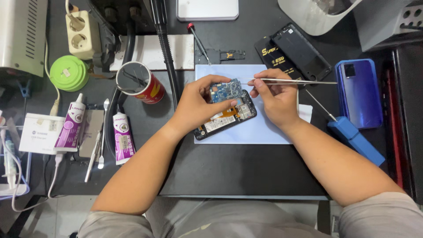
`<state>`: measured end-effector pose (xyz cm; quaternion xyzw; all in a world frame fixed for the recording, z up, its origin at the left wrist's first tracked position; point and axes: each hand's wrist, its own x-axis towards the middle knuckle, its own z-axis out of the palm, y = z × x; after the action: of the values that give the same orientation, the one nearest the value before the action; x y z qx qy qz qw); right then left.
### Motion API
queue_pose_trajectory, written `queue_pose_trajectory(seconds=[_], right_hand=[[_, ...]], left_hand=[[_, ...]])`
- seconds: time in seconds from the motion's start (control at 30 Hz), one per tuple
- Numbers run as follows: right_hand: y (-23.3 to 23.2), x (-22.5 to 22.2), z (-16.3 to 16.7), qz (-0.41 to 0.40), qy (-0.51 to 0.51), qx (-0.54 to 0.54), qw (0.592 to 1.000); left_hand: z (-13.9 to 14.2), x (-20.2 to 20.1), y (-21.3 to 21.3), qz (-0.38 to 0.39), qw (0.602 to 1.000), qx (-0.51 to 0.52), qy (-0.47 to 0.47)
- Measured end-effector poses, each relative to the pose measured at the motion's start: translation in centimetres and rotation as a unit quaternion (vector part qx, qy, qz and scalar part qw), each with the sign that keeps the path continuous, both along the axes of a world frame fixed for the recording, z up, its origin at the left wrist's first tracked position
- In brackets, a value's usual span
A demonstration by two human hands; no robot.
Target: The person uses tweezers to manipulate and position a small circuit board component within a disassembled smartphone chassis. The person repeatedly adjusts the component's placement and orientation while holding the phone body steady.
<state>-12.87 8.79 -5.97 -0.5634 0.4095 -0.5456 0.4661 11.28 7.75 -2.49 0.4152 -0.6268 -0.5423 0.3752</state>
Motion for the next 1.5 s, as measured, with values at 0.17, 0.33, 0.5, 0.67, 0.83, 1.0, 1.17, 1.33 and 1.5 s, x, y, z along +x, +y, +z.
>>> queue_pose_trajectory(seconds=[0.17, 0.33, 0.5, 0.67, 0.83, 1.0, 1.17, 1.33, 1.5], right_hand=[[-0.07, -0.10, -0.16, 0.008, -0.005, 0.004, 1.000], [-0.19, -0.04, -0.33, -0.004, -0.002, 0.006, 1.000], [-0.41, -0.11, -0.25, 0.002, -0.009, 0.002, 1.000], [-0.48, -0.12, -0.35, -0.002, -0.007, 0.007, 1.000], [-0.32, -0.16, -0.32, -0.006, 0.002, 0.007, 1.000], [-0.10, -0.11, -0.15, -0.001, -0.003, 0.007, 1.000], [-0.07, 0.04, -0.06, -0.005, 0.006, -0.009, 1.000], [-0.05, -0.07, -0.19, -0.002, 0.002, 0.001, 1.000], [0.01, -0.07, -0.21, -0.005, 0.007, 0.005, 1.000]], left_hand=[[-0.37, -0.07, -0.02, -0.002, 1.000, -0.007, -0.023], [-0.58, -0.18, -0.14, -0.016, 0.998, 0.011, 0.066], [-0.43, -0.21, -0.33, -0.004, 0.999, 0.024, 0.036], [-0.48, -0.25, -0.38, 0.001, 0.999, 0.010, 0.034], [-0.25, -0.28, -0.23, -0.008, 0.999, 0.019, 0.043], [0.01, -0.07, -0.04, 0.005, 1.000, 0.017, -0.007], [0.25, -0.03, -0.07, 0.001, 1.000, 0.010, 0.020], [0.07, -0.10, 0.02, -0.003, 0.999, 0.034, 0.037], [-0.21, -0.11, 0.01, -0.008, 0.998, 0.027, 0.064]])
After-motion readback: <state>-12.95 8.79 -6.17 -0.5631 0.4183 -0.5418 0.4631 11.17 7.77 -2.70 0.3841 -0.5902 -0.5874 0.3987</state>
